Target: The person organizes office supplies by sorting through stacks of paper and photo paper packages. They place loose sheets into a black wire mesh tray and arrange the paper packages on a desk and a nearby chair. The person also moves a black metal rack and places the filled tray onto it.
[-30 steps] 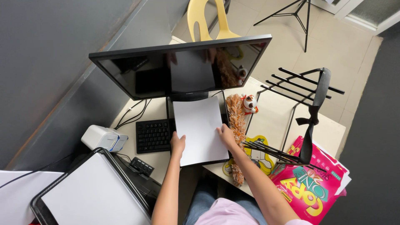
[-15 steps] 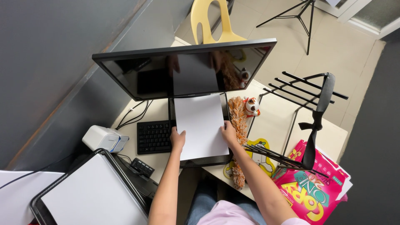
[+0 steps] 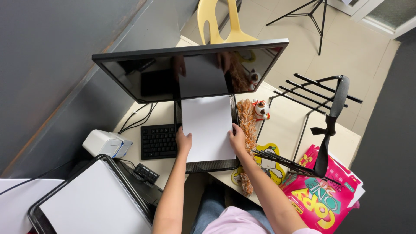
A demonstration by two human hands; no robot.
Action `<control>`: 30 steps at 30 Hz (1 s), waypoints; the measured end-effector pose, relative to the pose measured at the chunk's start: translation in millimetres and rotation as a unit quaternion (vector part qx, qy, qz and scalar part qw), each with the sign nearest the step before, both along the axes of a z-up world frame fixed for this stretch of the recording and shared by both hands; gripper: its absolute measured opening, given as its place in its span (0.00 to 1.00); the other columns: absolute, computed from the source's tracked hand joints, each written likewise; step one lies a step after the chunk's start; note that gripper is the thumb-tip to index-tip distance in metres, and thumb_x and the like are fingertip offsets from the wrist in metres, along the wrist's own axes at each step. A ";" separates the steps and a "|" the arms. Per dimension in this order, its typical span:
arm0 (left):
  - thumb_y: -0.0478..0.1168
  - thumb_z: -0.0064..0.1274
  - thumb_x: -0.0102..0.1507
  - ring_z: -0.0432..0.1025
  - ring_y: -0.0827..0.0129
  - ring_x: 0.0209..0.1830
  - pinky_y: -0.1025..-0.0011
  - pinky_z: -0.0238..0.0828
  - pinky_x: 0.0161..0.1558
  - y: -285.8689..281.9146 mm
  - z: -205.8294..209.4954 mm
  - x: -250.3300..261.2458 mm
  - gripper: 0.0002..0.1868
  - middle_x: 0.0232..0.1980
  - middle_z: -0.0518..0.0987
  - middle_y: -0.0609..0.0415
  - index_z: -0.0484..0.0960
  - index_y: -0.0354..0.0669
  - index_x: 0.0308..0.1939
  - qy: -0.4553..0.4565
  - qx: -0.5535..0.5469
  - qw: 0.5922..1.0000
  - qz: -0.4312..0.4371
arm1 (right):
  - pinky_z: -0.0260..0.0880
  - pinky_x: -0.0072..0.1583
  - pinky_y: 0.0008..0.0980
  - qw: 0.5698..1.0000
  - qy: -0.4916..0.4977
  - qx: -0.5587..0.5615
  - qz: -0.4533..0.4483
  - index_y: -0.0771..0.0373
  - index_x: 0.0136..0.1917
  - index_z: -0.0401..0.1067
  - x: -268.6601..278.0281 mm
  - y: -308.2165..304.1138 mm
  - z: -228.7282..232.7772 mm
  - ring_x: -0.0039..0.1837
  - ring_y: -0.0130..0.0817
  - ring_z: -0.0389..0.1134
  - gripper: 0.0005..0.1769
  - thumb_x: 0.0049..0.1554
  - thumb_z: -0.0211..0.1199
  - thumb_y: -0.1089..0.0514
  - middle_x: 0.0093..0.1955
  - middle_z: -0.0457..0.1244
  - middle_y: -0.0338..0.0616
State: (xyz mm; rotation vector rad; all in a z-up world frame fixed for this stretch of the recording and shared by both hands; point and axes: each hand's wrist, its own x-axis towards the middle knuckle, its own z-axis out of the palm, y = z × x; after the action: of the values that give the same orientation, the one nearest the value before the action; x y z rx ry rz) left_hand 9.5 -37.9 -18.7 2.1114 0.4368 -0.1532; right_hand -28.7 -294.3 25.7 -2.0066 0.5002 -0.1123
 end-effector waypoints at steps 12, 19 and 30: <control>0.36 0.54 0.64 0.60 0.42 0.71 0.57 0.66 0.65 -6.7 78.7 -28.4 0.43 0.71 0.63 0.32 0.48 0.28 0.78 0.010 0.096 0.992 -0.076 | 0.63 0.67 0.46 0.993 0.032 -0.112 -0.019 0.69 0.67 0.69 2.3 5.2 -16.9 0.64 0.55 0.64 0.27 0.55 0.63 0.60 0.63 0.64 0.60; 0.36 0.55 0.63 0.64 0.46 0.67 0.55 0.66 0.62 3.0 101.3 -53.1 0.33 0.68 0.70 0.41 0.63 0.34 0.70 -0.086 0.165 0.982 -0.029 | 0.55 0.72 0.47 0.983 -0.047 -0.175 -0.007 0.73 0.66 0.68 -12.6 3.0 -9.5 0.68 0.59 0.57 0.29 0.51 0.61 0.63 0.66 0.60 0.62; 0.31 0.60 0.58 0.74 0.54 0.49 0.60 0.75 0.49 25.3 71.7 -78.0 0.17 0.49 0.77 0.50 0.81 0.41 0.52 -0.089 0.155 0.980 0.083 | 0.69 0.55 0.53 0.955 0.055 -0.286 0.059 0.72 0.51 0.65 -28.5 -17.7 19.5 0.58 0.62 0.64 0.20 0.55 0.68 0.56 0.54 0.61 0.62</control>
State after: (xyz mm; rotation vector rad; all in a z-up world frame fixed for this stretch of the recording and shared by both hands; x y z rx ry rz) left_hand -68.5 -12.6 53.0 2.3551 0.5536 0.2133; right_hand -57.1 -312.0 45.2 -2.6170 0.4481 -0.0776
